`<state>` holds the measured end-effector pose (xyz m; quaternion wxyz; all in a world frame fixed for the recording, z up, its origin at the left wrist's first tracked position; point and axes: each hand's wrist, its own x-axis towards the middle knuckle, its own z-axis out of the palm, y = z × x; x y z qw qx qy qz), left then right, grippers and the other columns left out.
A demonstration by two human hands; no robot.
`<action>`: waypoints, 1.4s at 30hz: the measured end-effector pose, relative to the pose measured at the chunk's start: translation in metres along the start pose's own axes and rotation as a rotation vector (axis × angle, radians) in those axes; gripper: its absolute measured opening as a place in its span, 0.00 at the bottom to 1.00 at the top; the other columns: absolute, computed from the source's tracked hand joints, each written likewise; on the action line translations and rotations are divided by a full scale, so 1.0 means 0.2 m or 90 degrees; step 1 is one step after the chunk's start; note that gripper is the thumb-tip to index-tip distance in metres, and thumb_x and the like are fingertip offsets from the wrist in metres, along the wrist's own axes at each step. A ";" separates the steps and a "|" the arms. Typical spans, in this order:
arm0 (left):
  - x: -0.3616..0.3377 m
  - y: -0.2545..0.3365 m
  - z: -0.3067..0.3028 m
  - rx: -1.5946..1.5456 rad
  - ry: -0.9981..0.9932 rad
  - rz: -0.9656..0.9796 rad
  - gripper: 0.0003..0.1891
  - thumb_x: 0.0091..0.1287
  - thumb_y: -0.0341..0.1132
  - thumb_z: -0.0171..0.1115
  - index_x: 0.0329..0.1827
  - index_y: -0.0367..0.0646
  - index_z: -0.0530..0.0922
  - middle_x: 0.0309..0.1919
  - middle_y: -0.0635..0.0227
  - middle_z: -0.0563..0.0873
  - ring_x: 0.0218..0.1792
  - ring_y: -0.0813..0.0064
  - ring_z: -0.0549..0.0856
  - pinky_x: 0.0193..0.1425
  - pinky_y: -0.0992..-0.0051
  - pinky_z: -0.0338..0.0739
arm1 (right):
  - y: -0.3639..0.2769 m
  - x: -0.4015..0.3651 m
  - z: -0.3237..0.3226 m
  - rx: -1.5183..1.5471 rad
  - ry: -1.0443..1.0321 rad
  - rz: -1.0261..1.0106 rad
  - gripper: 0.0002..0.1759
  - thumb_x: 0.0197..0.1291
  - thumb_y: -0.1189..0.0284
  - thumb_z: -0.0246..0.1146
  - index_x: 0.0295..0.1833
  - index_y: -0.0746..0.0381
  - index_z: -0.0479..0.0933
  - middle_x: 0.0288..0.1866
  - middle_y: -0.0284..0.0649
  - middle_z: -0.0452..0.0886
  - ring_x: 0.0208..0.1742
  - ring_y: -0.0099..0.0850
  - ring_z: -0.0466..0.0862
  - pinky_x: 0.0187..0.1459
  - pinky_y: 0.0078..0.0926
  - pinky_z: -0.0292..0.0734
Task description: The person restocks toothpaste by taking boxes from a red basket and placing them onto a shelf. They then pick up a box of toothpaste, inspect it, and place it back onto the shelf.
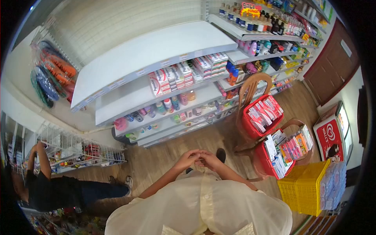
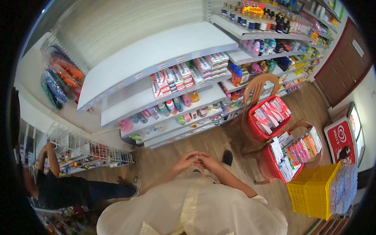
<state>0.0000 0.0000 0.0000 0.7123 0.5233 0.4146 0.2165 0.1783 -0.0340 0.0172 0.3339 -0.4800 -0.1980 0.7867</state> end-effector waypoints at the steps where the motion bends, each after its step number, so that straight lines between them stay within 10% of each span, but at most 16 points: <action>1: 0.03 0.02 0.01 -0.009 -0.009 0.008 0.25 0.73 0.40 0.60 0.68 0.36 0.71 0.57 0.60 0.82 0.58 0.69 0.80 0.61 0.72 0.74 | -0.02 0.00 -0.01 0.009 0.014 -0.005 0.12 0.71 0.65 0.59 0.55 0.56 0.74 0.49 0.37 0.82 0.44 0.30 0.85 0.44 0.26 0.78; 31: 1.42 0.49 1.72 0.062 -0.315 -0.027 0.28 0.72 0.37 0.62 0.70 0.32 0.67 0.58 0.59 0.81 0.56 0.72 0.81 0.58 0.73 0.77 | -0.59 -0.76 -1.77 0.255 0.237 -0.175 0.07 0.71 0.63 0.56 0.47 0.50 0.75 0.46 0.29 0.83 0.44 0.25 0.83 0.50 0.28 0.75; 42: 1.81 0.26 1.75 0.117 -0.378 -0.061 0.30 0.70 0.37 0.63 0.71 0.30 0.66 0.57 0.62 0.81 0.57 0.73 0.79 0.61 0.74 0.74 | -0.63 -0.65 -2.03 0.423 0.230 -0.141 0.10 0.68 0.59 0.57 0.49 0.49 0.77 0.48 0.29 0.84 0.48 0.24 0.81 0.53 0.28 0.73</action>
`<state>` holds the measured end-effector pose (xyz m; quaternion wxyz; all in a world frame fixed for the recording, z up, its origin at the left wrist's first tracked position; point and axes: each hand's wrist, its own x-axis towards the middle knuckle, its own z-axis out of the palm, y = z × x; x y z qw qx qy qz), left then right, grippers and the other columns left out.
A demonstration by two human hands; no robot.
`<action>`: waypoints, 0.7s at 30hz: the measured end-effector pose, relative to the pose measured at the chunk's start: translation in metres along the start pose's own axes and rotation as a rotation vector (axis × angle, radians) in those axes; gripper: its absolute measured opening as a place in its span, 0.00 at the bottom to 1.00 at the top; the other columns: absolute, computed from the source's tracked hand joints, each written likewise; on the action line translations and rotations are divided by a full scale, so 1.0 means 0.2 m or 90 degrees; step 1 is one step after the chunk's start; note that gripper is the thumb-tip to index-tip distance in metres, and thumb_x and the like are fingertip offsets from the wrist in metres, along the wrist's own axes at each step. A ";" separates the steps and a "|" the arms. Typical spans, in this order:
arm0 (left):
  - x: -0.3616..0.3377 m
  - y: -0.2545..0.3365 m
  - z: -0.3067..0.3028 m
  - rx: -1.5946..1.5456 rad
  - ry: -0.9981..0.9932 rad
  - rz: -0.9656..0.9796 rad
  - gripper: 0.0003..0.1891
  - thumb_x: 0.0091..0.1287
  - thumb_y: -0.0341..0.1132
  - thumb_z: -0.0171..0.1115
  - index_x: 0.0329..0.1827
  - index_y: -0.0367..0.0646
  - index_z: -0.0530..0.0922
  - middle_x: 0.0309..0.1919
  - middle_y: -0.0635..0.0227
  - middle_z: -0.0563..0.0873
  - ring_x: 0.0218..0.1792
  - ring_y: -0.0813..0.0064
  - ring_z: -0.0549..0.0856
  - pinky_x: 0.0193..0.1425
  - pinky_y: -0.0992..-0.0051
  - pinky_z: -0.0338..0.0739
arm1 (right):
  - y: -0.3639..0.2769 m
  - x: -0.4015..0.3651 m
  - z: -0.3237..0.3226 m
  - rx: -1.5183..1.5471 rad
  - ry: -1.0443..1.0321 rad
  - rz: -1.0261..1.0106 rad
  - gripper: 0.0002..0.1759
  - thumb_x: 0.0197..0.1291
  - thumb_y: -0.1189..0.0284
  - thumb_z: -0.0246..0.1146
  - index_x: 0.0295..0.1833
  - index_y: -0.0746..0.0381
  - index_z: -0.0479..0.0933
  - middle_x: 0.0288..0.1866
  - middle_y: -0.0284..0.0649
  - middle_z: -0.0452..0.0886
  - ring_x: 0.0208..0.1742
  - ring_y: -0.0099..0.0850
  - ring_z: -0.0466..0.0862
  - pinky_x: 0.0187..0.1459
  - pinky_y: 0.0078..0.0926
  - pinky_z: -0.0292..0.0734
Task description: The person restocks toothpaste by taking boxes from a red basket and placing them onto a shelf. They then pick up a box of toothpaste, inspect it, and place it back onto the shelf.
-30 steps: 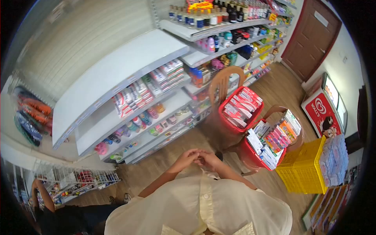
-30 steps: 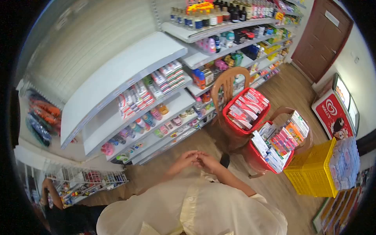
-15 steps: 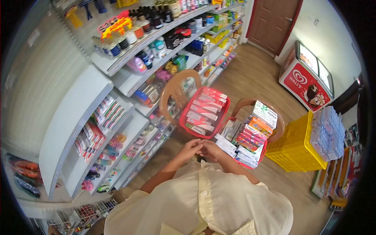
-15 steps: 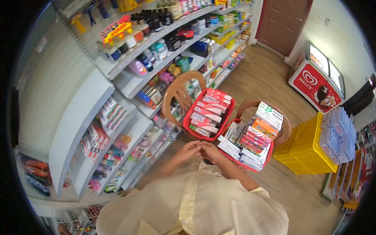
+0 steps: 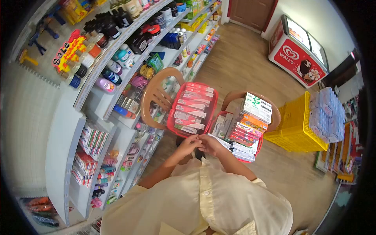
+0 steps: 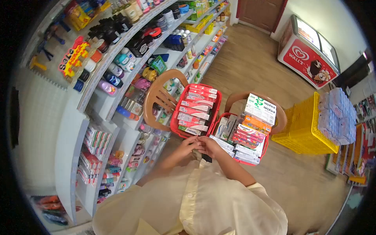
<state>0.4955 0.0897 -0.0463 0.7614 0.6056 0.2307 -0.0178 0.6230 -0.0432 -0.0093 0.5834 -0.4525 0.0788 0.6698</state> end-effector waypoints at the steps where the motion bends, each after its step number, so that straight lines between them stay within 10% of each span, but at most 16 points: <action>1: 0.04 0.01 -0.03 0.022 -0.002 -0.026 0.31 0.70 0.37 0.63 0.71 0.30 0.65 0.57 0.62 0.81 0.57 0.73 0.79 0.61 0.74 0.74 | 0.00 0.03 0.00 0.026 -0.015 -0.010 0.10 0.68 0.59 0.57 0.49 0.49 0.77 0.48 0.29 0.84 0.48 0.24 0.80 0.53 0.28 0.72; 11: 0.52 0.04 -0.36 0.125 -0.094 -0.163 0.27 0.67 0.41 0.65 0.65 0.34 0.71 0.56 0.58 0.81 0.56 0.69 0.81 0.60 0.69 0.75 | -0.06 0.63 -0.17 0.021 0.141 -0.104 0.12 0.65 0.63 0.62 0.49 0.57 0.77 0.46 0.35 0.84 0.41 0.25 0.83 0.44 0.27 0.76; 17: 0.76 0.04 -0.59 0.691 0.117 0.136 0.25 0.59 0.34 0.66 0.60 0.40 0.74 0.56 0.53 0.79 0.59 0.52 0.77 0.60 0.59 0.75 | -0.16 0.89 -0.20 -0.776 0.573 -0.537 0.24 0.49 0.73 0.68 0.54 0.63 0.74 0.54 0.51 0.77 0.54 0.52 0.78 0.55 0.43 0.75; 21: 0.99 0.00 -0.74 0.756 0.077 0.210 0.15 0.61 0.31 0.60 0.52 0.45 0.77 0.52 0.61 0.80 0.57 0.55 0.77 0.57 0.53 0.74 | -0.22 1.01 -0.22 -0.925 0.573 -0.452 0.28 0.47 0.78 0.64 0.58 0.59 0.73 0.55 0.51 0.75 0.57 0.51 0.76 0.58 0.45 0.74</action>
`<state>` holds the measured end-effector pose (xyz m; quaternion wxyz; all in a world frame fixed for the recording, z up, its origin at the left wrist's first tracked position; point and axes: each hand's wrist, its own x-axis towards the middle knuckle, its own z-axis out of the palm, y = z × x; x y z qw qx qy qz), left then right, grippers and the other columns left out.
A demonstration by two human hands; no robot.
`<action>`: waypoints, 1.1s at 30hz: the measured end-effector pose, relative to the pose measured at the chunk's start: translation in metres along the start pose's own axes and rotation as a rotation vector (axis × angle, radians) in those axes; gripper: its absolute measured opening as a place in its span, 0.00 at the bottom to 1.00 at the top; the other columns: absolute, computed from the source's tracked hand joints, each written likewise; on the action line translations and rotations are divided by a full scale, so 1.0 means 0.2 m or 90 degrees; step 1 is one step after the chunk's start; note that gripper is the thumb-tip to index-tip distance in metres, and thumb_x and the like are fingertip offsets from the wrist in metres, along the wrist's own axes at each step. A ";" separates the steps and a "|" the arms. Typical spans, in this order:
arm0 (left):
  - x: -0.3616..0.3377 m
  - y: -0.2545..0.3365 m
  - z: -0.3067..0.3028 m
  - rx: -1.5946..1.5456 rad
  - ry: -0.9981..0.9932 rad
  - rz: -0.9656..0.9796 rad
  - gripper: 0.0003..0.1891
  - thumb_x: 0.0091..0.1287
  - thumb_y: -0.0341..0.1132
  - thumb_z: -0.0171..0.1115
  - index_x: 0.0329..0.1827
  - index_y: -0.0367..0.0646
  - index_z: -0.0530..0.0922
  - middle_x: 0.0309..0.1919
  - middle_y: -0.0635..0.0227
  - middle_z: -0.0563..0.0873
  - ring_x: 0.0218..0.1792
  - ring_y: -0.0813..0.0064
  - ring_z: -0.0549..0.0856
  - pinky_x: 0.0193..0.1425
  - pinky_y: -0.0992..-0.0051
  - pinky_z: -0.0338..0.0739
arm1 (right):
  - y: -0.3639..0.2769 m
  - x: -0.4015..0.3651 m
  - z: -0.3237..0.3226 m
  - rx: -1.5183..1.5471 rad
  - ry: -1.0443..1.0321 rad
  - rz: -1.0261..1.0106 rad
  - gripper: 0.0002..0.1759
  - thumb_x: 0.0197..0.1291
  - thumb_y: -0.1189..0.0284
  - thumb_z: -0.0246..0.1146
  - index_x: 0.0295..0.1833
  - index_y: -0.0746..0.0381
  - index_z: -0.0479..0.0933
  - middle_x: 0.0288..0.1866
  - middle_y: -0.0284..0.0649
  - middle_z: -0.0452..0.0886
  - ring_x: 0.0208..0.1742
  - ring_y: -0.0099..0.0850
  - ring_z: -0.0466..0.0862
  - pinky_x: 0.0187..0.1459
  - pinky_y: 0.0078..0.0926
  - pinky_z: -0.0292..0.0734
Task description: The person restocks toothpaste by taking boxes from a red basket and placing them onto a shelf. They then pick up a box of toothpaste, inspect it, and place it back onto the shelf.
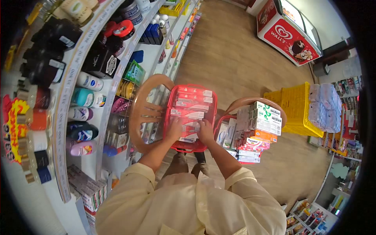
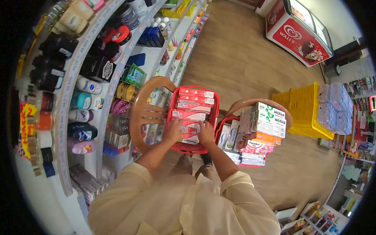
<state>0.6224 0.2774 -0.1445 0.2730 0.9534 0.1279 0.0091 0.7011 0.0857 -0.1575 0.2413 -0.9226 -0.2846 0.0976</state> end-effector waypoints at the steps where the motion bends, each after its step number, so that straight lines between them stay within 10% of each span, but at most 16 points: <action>1: 0.03 -0.08 0.05 -0.005 -0.006 -0.003 0.15 0.61 0.31 0.60 0.52 0.45 0.77 0.52 0.61 0.80 0.57 0.55 0.77 0.57 0.53 0.74 | 0.01 0.02 0.03 -0.002 -0.006 0.004 0.28 0.47 0.78 0.64 0.58 0.59 0.73 0.55 0.51 0.75 0.57 0.51 0.76 0.58 0.45 0.74; 10: 0.10 -0.34 0.16 0.176 -0.197 0.019 0.17 0.59 0.31 0.60 0.52 0.50 0.80 0.51 0.69 0.83 0.56 0.65 0.80 0.57 0.63 0.73 | 0.11 0.08 0.17 -0.040 -0.197 -0.008 0.21 0.63 0.78 0.50 0.62 0.57 0.70 0.60 0.45 0.75 0.64 0.44 0.74 0.61 0.43 0.74; 19: 0.05 -0.25 -0.24 -0.248 -0.158 0.092 0.27 0.49 0.34 0.77 0.54 0.46 0.78 0.53 0.62 0.82 0.57 0.61 0.80 0.61 0.59 0.73 | 0.10 -0.12 -0.08 0.269 -0.357 0.013 0.29 0.56 0.71 0.70 0.63 0.63 0.71 0.53 0.50 0.81 0.52 0.47 0.83 0.55 0.39 0.77; 23: -0.12 -0.09 -0.40 -0.557 -0.070 -0.091 0.31 0.50 0.30 0.79 0.58 0.42 0.74 0.54 0.62 0.81 0.59 0.69 0.79 0.64 0.67 0.73 | 0.05 -0.32 -0.13 0.655 -0.528 0.046 0.28 0.59 0.73 0.70 0.64 0.60 0.70 0.51 0.37 0.80 0.52 0.27 0.82 0.52 0.30 0.80; 33: -0.79 0.52 -0.61 -0.871 0.354 -0.342 0.30 0.68 0.28 0.65 0.71 0.44 0.63 0.51 0.61 0.83 0.52 0.73 0.82 0.54 0.72 0.79 | -0.48 -0.66 -0.81 0.907 -0.842 0.124 0.53 0.61 0.83 0.62 0.81 0.44 0.38 0.66 0.42 0.73 0.61 0.33 0.79 0.57 0.45 0.82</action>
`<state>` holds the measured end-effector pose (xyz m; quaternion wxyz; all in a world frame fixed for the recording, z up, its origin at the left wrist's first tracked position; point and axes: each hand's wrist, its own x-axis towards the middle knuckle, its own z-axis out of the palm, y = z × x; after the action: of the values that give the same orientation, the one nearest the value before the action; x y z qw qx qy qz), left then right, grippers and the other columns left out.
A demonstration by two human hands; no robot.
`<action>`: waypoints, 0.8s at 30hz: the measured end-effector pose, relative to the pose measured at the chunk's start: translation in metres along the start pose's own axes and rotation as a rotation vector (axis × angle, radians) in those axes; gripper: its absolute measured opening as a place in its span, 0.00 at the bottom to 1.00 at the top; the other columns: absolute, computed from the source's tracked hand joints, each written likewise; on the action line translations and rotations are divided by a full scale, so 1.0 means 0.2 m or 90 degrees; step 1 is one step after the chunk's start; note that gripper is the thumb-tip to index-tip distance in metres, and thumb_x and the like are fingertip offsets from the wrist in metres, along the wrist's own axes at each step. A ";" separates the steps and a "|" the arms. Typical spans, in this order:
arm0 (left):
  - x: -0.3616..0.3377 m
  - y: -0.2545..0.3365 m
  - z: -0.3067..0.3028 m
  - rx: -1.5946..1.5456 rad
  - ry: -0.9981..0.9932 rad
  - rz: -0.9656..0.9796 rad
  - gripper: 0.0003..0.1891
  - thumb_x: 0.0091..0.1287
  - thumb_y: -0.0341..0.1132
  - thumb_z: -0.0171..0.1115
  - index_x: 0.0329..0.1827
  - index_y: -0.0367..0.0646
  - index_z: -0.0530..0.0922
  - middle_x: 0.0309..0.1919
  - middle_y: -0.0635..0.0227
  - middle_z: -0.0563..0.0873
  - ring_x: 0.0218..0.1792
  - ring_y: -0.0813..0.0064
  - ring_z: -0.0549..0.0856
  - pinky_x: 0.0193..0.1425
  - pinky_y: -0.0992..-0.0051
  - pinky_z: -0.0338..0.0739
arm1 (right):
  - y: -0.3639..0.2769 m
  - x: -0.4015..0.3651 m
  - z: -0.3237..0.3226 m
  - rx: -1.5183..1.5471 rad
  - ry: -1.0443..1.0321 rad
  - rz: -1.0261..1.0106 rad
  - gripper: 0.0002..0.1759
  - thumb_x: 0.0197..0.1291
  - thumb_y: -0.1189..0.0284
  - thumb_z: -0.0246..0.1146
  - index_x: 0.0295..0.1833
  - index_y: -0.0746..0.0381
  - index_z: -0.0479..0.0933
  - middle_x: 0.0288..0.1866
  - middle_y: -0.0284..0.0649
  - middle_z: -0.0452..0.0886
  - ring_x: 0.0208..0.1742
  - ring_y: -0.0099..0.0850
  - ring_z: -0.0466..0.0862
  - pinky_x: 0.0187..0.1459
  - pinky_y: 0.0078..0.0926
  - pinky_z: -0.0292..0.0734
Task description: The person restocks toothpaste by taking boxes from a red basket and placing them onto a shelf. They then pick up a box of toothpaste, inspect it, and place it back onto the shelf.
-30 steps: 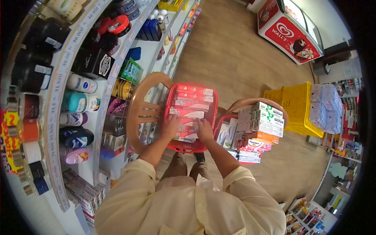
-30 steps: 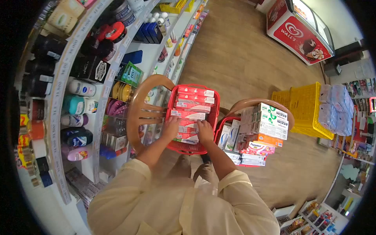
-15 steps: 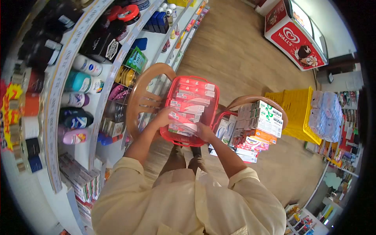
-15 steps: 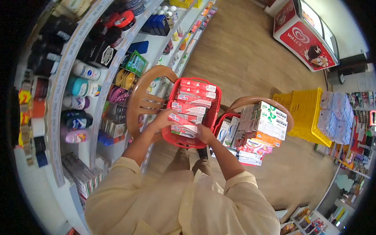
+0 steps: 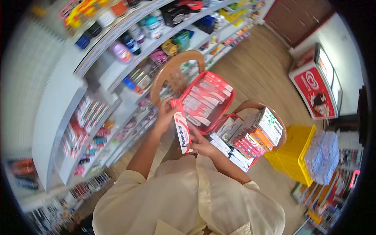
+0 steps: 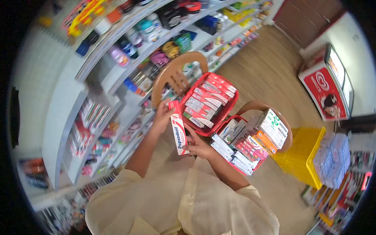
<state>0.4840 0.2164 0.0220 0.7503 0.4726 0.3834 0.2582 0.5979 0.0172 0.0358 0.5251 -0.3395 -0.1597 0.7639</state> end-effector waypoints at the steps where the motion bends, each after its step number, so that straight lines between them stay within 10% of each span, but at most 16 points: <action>1: -0.10 0.01 -0.01 -0.006 0.027 0.011 0.30 0.68 0.28 0.65 0.71 0.44 0.63 0.51 0.61 0.83 0.52 0.73 0.82 0.54 0.72 0.79 | -0.01 -0.01 0.06 -0.004 -0.040 -0.010 0.55 0.60 0.84 0.62 0.82 0.42 0.36 0.67 0.42 0.72 0.62 0.35 0.78 0.58 0.48 0.81; 4: -0.41 0.05 -0.05 -0.110 0.046 0.036 0.46 0.68 0.27 0.64 0.81 0.53 0.42 0.61 0.55 0.78 0.57 0.70 0.80 0.57 0.69 0.79 | -0.01 -0.05 0.19 -0.017 -0.097 0.032 0.57 0.61 0.82 0.63 0.81 0.37 0.32 0.70 0.40 0.70 0.62 0.40 0.79 0.55 0.49 0.82; 24: -1.91 0.31 -0.64 -0.028 0.019 0.064 0.53 0.65 0.24 0.65 0.82 0.62 0.34 0.73 0.52 0.65 0.63 0.63 0.78 0.53 0.67 0.85 | 0.44 0.08 1.16 -0.186 -0.329 0.127 0.60 0.60 0.85 0.63 0.81 0.36 0.29 0.81 0.42 0.52 0.72 0.39 0.69 0.62 0.48 0.78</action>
<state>0.1588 0.0219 0.1713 0.7409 0.4708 0.3644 0.3108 0.3727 0.0235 0.1437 0.3350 -0.2198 -0.3621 0.8416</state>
